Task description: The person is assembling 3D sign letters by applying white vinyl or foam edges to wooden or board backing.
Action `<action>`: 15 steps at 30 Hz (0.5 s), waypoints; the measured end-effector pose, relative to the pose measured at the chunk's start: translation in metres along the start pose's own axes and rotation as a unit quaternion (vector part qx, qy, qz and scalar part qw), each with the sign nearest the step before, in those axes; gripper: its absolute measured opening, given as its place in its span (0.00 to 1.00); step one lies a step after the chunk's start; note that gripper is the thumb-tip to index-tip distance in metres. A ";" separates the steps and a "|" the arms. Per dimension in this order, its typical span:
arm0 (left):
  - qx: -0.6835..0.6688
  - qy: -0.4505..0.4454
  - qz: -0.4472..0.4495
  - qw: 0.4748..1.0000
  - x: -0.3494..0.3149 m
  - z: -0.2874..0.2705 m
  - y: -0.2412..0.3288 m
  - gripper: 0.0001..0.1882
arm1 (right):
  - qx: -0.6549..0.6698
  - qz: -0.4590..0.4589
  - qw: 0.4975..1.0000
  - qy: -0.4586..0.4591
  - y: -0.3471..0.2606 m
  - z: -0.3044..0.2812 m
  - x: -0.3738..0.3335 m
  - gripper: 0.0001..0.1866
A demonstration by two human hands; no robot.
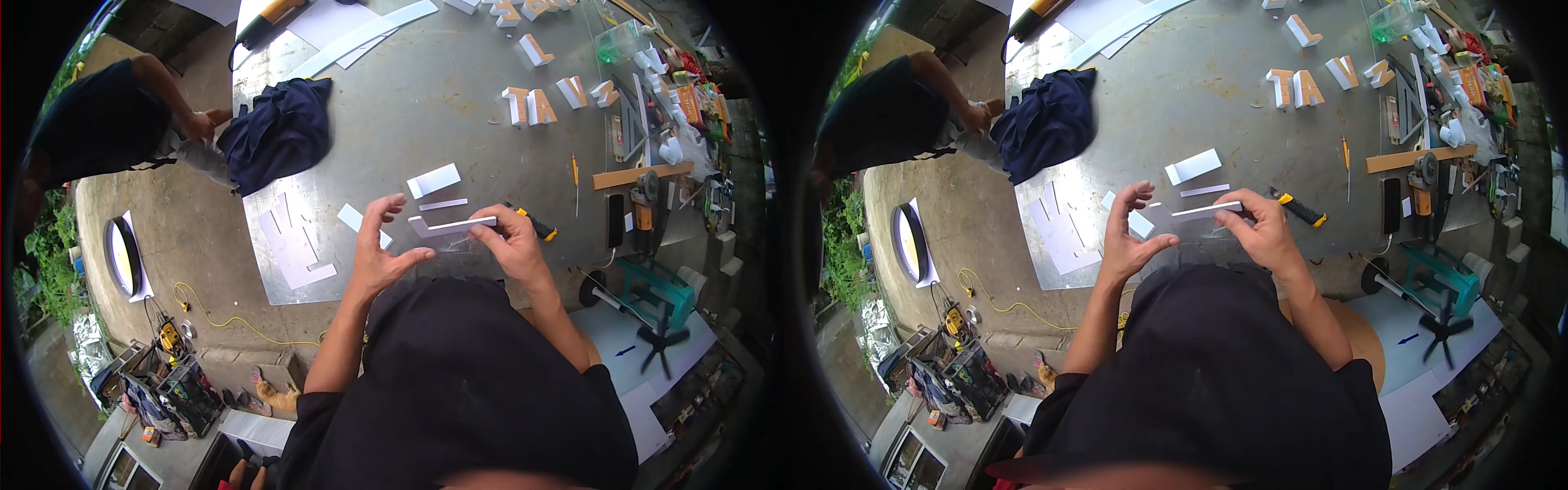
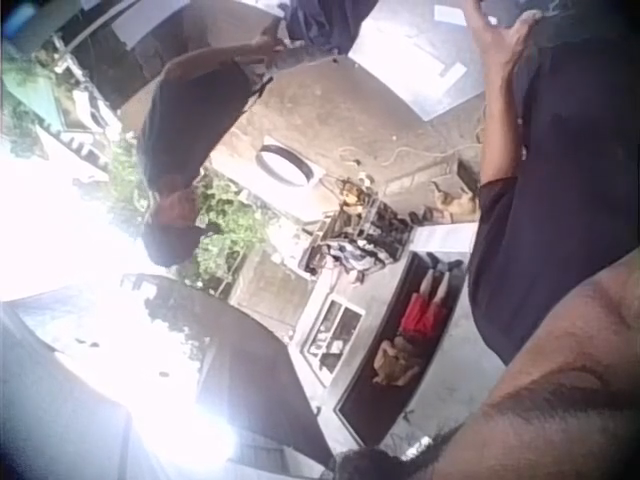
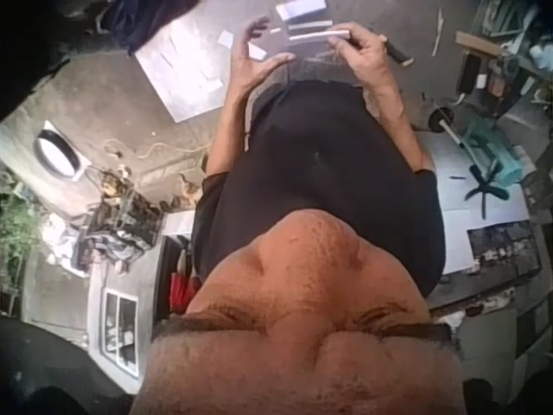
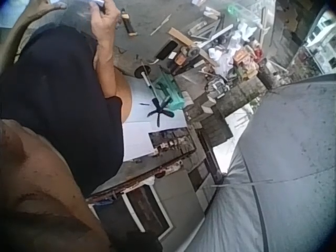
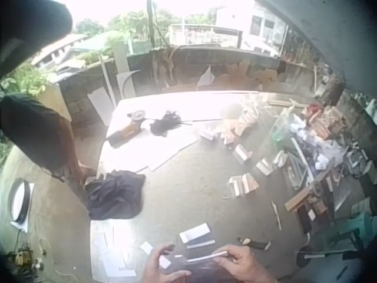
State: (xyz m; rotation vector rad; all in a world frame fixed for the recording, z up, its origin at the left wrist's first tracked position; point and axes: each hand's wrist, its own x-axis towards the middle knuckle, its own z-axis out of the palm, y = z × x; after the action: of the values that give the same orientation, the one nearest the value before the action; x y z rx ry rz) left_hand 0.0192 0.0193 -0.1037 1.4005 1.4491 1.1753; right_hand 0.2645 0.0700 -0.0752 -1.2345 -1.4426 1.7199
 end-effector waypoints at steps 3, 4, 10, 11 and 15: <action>0.104 -0.013 -0.107 0.989 0.005 0.007 -0.059 0.53 | 0.029 0.008 0.999 0.024 0.018 -0.012 0.008 0.06; 0.122 -0.014 -0.092 0.988 0.012 0.012 -0.072 0.52 | 0.036 0.019 0.999 0.035 0.020 -0.014 0.009 0.06; 0.220 -0.077 0.007 0.973 0.037 0.034 -0.126 0.41 | 0.041 0.016 0.998 0.046 0.008 -0.018 0.018 0.07; 0.202 -0.099 -0.012 0.974 0.040 0.037 -0.128 0.37 | 0.017 0.012 0.999 0.044 0.006 -0.018 0.019 0.07; 0.104 -0.084 -0.145 0.980 0.043 0.037 -0.118 0.30 | 0.041 0.001 0.998 0.047 -0.005 -0.017 0.024 0.06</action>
State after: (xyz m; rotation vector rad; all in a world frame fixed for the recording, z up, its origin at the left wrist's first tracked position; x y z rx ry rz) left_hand 0.0199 0.0704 -0.2247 1.3342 1.6244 0.7237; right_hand 0.2692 0.0991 -0.0774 -1.2554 -1.3047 1.6814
